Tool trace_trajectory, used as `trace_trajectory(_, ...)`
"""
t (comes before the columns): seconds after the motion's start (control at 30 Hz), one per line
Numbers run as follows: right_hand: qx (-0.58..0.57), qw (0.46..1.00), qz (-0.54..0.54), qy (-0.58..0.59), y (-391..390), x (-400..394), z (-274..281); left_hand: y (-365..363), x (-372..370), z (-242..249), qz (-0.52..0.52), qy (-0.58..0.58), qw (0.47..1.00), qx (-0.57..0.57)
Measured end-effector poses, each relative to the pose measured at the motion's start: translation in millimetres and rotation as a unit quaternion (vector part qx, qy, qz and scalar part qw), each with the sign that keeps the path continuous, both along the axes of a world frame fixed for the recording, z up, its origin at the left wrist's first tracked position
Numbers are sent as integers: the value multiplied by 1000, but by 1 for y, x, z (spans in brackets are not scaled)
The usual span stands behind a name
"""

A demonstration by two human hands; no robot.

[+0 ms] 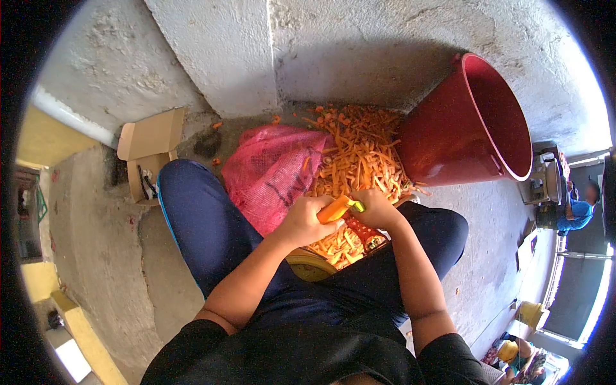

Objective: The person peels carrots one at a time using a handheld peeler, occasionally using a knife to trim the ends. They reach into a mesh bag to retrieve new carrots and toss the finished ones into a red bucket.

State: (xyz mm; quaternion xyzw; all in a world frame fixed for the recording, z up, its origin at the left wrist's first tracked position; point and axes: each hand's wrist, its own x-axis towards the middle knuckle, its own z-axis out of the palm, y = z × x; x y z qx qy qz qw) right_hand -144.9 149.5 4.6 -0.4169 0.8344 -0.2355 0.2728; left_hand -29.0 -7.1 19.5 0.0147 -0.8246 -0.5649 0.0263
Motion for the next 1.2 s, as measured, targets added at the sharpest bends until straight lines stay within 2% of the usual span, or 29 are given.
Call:
trace_trajectory(0.1, 30, 1000, 3, 4, 1, 0, -3, -2, -1, 2, -2, 11, 999, -50)
trace_trajectory(0.3, 7, 1000, 25, -16, 2, 0, -6, -2, -2, 6, -55, -12, 998, 9)
trace_trajectory(0.4, 4, 998, 40, -37, 2, 0, -5, -3, -2, 7, -58, 7, 998, 3)
trace_trajectory(0.47, 1, 997, 50, -61, 1, 0, 4, 1, -1, 4, -118, 86, 986, -86)
trace_trajectory(0.5, 51, 997, 48, -40, -3, -1, -4, 5, 0, 4, -147, 125, 973, -130)
trace_trajectory(0.53, 101, 994, 44, -19, -12, 0, -20, 22, 2, 4, -192, 198, 957, -89)
trace_trajectory(0.57, 153, 987, 39, 0, -16, 4, -33, 40, 10, 5, -204, 164, 964, -41)
trace_trajectory(0.6, 142, 989, 46, -20, -19, 7, -37, 50, 12, 7, -215, 132, 968, 6)
trace_trajectory(0.67, 118, 989, 61, -62, -25, 13, -44, 45, 7, 8, -176, 140, 974, -18)
trace_trajectory(0.7, 213, 971, 96, -40, -34, 15, -37, 40, 6, 8, -153, 142, 978, -28)
trace_trajectory(0.73, 213, 971, 103, -43, -36, 17, -39, 32, 3, 6, -149, 127, 981, 13)
trace_trajectory(0.83, 62, 989, 70, -116, -29, 22, -53, 23, -6, -2, -84, 195, 964, 158)
trace_trajectory(0.93, -143, 950, 4, -278, -21, 18, -65, 14, -11, 10, -16, 241, 970, 8)
trace_trajectory(0.97, -186, 923, -18, -336, -18, 15, -68, 13, -9, 10, 10, 227, 974, 11)
trace_trajectory(1.03, -240, 873, -62, -421, -15, 8, -66, 7, -9, 8, 26, 209, 977, 45)
trace_trajectory(1.07, -207, 876, -60, -431, -14, 3, -67, 4, -10, 8, 34, 200, 977, 61)
trace_trajectory(1.1, -212, 831, -136, -496, -15, 6, -46, -1, -10, 9, 49, 217, 974, 49)
trace_trajectory(1.13, -212, 842, -140, -477, -16, 2, -38, -6, -11, 8, 44, 195, 978, 56)
trace_trajectory(1.2, -270, 809, -199, -483, -18, -2, -30, -16, -12, 5, 35, 149, 986, 71)
